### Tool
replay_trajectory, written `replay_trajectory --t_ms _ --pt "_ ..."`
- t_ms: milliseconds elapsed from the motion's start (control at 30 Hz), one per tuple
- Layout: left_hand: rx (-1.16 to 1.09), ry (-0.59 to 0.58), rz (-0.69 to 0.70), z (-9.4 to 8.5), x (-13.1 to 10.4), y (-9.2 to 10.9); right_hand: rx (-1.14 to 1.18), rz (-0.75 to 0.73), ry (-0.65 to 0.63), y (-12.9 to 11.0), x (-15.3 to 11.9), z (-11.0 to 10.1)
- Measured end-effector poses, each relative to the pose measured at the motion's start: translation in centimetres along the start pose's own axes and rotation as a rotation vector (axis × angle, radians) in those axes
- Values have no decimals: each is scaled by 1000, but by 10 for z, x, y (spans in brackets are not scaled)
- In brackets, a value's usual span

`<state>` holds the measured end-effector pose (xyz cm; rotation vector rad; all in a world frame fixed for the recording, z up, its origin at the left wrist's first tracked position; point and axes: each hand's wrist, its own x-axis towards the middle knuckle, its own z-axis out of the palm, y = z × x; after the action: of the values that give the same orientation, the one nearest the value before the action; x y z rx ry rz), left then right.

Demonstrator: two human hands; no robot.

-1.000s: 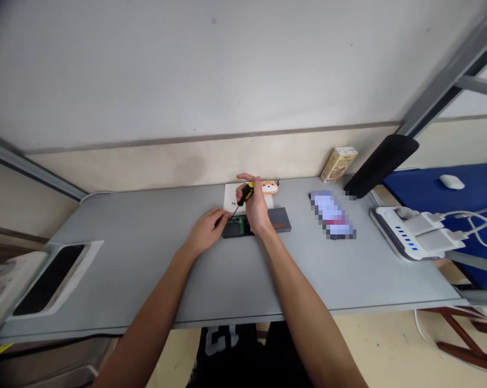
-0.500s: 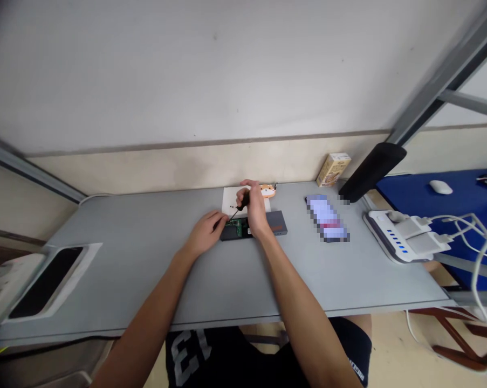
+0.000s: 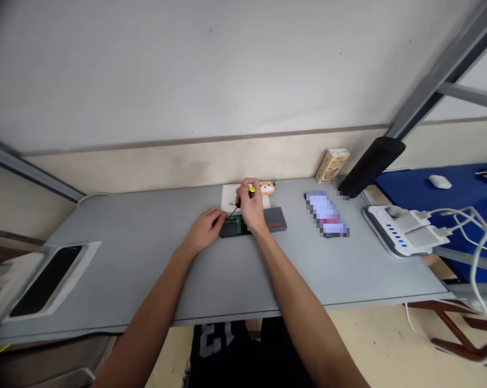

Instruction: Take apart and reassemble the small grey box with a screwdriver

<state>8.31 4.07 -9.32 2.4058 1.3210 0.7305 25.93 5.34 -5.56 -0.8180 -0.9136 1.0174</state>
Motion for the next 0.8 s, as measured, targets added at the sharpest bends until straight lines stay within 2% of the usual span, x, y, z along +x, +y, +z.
replay_trajectory --t_ms 100,200,333,400,467,533,633,700,800 --pt "-8 -4 2 -2 0 1 45 34 -54 -2 1 1" --pt "-5 -13 13 -2 0 1 -3 42 -18 1 2 -1" --pt "20 -15 18 -1 0 0 -277 -43 88 5 -1 -8" --pt "28 -16 20 -1 0 0 -471 -135 76 4 -3 -10" --pt "32 -18 26 -2 0 1 -603 -221 -7 0 -6 -9" --pt "40 -20 32 -3 -1 3 -622 -282 -90 -8 -8 -8" --pt "33 -17 38 -4 -3 4 -623 -414 -143 -30 -10 -15" --pt "-9 -16 31 -6 -6 4 -766 -496 -240 -48 -12 -31" --pt "-103 -58 -5 -10 -11 3 -1057 -438 -511 -74 -13 -67"
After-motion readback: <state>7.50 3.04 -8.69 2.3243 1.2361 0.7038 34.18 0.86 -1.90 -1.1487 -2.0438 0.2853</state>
